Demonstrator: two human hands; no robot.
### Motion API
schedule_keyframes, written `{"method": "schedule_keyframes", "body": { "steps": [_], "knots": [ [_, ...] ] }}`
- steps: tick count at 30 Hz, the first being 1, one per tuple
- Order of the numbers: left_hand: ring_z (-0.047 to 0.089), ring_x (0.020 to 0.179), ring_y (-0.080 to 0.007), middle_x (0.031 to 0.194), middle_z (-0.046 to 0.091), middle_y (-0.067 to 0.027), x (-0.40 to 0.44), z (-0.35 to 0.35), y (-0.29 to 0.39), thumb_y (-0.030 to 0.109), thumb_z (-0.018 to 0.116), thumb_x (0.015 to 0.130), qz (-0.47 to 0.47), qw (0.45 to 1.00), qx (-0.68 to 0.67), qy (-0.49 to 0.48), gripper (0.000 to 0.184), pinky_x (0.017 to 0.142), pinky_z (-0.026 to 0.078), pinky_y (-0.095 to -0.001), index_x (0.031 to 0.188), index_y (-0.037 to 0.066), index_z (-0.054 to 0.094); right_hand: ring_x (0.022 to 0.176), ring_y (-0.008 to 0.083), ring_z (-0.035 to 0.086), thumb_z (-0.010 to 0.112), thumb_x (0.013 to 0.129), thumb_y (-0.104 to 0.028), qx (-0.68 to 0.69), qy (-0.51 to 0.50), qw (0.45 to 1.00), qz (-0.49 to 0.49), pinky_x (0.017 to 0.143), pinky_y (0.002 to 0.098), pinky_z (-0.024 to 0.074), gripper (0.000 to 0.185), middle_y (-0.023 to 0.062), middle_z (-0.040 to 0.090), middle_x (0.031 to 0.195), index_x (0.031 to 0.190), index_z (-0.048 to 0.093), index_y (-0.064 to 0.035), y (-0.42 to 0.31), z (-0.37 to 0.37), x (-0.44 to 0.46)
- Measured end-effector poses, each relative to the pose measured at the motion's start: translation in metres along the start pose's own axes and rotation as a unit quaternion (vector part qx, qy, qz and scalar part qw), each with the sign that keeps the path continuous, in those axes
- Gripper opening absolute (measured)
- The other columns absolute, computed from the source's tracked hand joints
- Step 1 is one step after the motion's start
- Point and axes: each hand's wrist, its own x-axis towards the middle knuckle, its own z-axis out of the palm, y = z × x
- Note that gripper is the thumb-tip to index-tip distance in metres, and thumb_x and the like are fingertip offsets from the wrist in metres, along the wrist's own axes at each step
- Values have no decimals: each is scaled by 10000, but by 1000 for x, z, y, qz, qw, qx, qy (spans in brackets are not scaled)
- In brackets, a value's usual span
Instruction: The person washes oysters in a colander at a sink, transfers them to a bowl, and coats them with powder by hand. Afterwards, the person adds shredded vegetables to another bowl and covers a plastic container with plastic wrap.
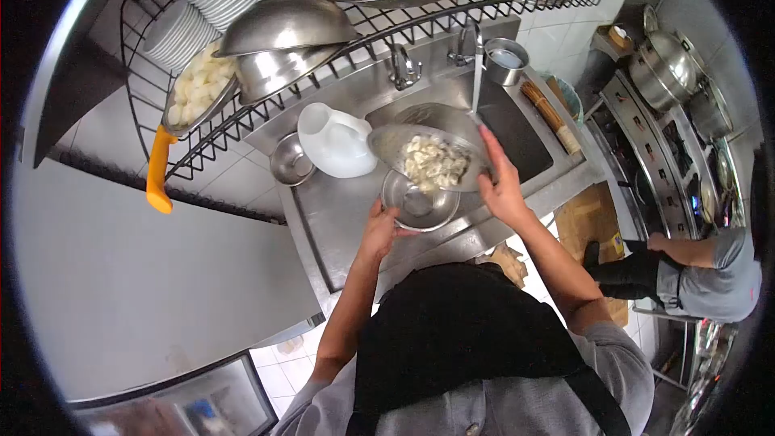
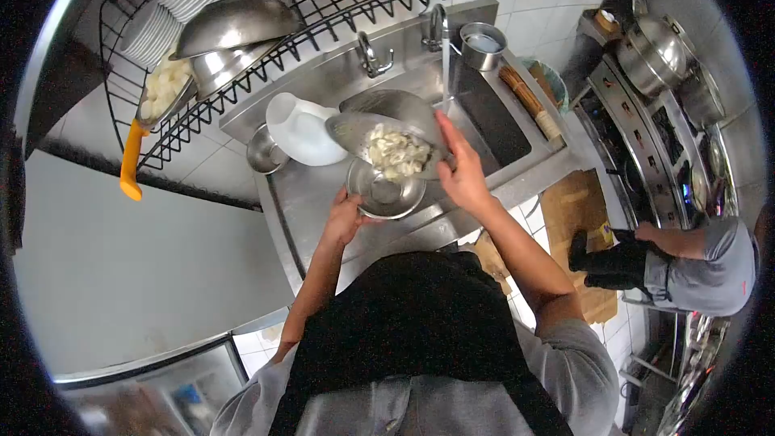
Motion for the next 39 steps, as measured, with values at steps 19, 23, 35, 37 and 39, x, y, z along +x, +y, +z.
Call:
{"method": "schedule_keyframes", "body": {
  "steps": [19,23,35,37,39],
  "knots": [
    [702,862,-241,1115,663,-120,-3,4,-38,-31,526,816,-30,999,-18,17,493,591,597,-337,1308,10,535,1482,299,320,464,1003,-559,266,150,952,-20,1219,445,239,749,168,357,1594,1533,365,-39,-16,-188,20],
    [688,780,-215,1066,663,-120,-2,-25,-62,-16,523,828,-14,999,23,18,456,567,581,-314,1284,-6,536,1458,313,354,553,968,-293,230,207,906,-289,1200,447,307,664,182,352,1585,1540,336,-34,-7,-280,100],
    [705,903,-324,1193,601,-259,-98,-24,-57,95,546,854,39,957,-47,283,863,649,637,-449,1559,-77,78,1394,422,421,580,760,170,-433,164,830,-309,1075,493,460,1012,185,375,1562,1574,281,-351,-25,-259,320],
    [701,965,-353,1230,586,-285,-112,-53,-69,105,549,856,59,950,-52,302,864,667,643,-475,1555,-80,76,1484,391,300,676,767,99,-372,75,888,-260,1200,503,327,1016,177,334,1599,1587,257,-329,-25,-263,328],
    [691,971,-388,1262,554,-315,-124,-80,-82,141,563,877,121,951,-69,277,847,670,636,-470,1549,-86,100,1502,346,277,650,787,107,-350,-8,885,-308,1213,496,306,940,118,312,1625,1584,306,-255,-14,-285,341]
  ]
}}
